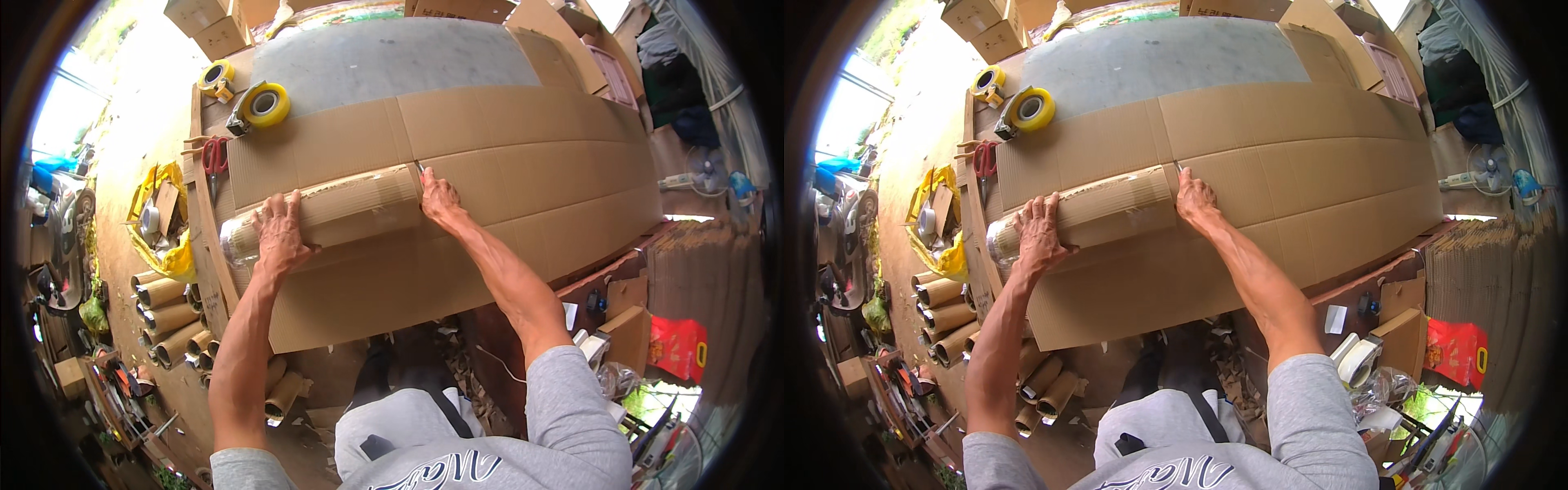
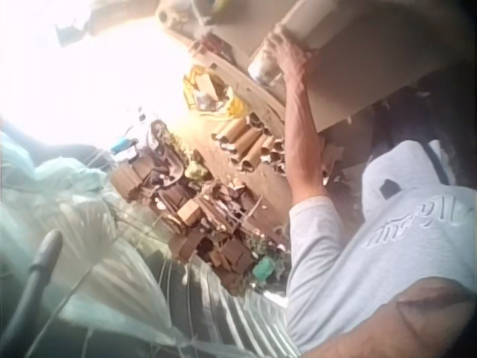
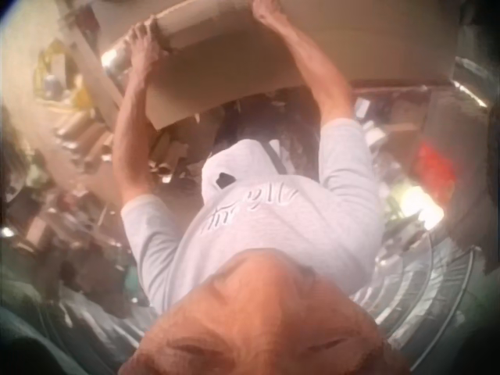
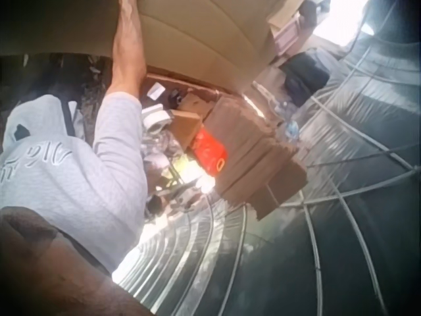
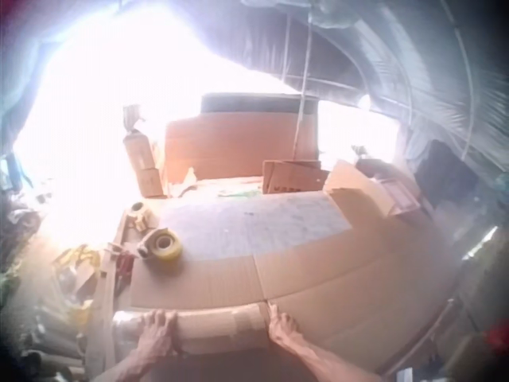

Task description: The person cuts a large sheet of cardboard using a utility knife and a cylindrical template, then folds the cut piece into a rectangular box and seals it with a handheld tape dispenser. The finished box is placed on the workbench.

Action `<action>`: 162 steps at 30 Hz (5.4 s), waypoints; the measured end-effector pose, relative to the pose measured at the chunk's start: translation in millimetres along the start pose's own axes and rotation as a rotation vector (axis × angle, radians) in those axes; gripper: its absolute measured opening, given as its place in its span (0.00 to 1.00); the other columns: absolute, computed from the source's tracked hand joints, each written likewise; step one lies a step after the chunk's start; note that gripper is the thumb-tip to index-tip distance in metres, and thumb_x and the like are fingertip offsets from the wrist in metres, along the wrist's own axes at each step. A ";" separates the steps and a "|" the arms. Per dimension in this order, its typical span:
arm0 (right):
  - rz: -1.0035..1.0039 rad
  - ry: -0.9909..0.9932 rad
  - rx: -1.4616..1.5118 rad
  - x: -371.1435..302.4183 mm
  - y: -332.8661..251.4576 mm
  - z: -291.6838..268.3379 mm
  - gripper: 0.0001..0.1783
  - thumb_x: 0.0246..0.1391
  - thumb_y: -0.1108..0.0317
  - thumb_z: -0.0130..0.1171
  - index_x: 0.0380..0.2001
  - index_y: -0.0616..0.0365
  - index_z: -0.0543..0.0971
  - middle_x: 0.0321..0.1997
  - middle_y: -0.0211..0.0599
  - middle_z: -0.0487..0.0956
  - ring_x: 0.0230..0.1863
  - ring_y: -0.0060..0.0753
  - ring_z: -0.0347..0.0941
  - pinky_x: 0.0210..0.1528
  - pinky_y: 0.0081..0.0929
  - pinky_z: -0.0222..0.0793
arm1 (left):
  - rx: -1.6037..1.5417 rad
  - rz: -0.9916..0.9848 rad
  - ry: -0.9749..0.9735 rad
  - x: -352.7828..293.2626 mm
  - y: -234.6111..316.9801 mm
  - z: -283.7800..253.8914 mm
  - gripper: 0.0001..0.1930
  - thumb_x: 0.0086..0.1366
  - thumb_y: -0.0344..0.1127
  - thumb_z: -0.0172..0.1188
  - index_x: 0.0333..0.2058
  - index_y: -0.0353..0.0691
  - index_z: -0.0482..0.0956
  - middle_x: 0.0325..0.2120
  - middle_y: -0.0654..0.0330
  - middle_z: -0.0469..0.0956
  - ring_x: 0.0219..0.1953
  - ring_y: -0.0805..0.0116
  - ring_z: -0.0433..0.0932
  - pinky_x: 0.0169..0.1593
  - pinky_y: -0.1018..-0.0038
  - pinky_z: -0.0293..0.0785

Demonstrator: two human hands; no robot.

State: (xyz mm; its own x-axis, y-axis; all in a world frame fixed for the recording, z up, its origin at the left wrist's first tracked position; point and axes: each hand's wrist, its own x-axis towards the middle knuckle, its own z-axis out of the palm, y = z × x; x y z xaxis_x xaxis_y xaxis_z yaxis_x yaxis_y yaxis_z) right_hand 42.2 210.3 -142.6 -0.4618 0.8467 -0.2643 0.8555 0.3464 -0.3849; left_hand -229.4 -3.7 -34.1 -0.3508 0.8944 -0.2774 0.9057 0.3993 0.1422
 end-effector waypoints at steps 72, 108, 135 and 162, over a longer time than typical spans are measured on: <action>0.042 -0.070 -0.105 -266.3 27.4 35.4 0.29 0.56 0.75 0.52 0.62 0.67 0.62 0.33 0.70 0.81 0.39 0.73 0.80 0.45 0.63 0.74 | 0.107 0.003 0.024 3.9 -15.2 14.6 0.62 0.40 0.56 0.81 0.72 0.53 0.54 0.64 0.50 0.64 0.70 0.45 0.58 0.69 0.35 0.50; 0.123 -0.097 -0.109 -331.6 10.4 32.9 0.14 0.61 0.73 0.49 0.48 0.67 0.68 0.30 0.69 0.80 0.37 0.73 0.79 0.41 0.64 0.76 | 0.101 0.043 0.033 0.4 -17.3 11.6 0.62 0.41 0.55 0.81 0.72 0.49 0.54 0.62 0.46 0.65 0.68 0.42 0.62 0.67 0.35 0.54; 0.631 0.953 -0.004 -417.6 206.5 -31.2 0.21 0.55 0.73 0.66 0.52 0.66 0.74 0.40 0.51 0.79 0.42 0.53 0.77 0.48 0.44 0.73 | 0.102 0.115 0.069 -0.6 -28.5 16.5 0.65 0.36 0.55 0.83 0.71 0.47 0.52 0.62 0.49 0.62 0.67 0.42 0.58 0.67 0.40 0.53; 0.468 0.018 2.408 -315.8 62.0 -12.2 0.34 0.62 0.47 0.62 0.67 0.51 0.70 0.66 0.32 0.75 0.67 0.41 0.69 0.69 0.46 0.64 | -0.201 0.205 0.235 -33.8 -67.0 -15.6 0.67 0.27 0.41 0.87 0.69 0.42 0.56 0.62 0.47 0.63 0.65 0.43 0.63 0.68 0.50 0.61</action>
State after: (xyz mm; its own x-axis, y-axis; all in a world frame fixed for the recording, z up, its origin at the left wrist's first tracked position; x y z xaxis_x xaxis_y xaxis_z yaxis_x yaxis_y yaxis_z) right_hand 244.0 -30.6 -72.2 -0.3940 0.7061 -0.5884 -0.7574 -0.6121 -0.2273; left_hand -281.9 -57.6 -19.4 -0.2327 0.9725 -0.0015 0.9061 0.2174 0.3629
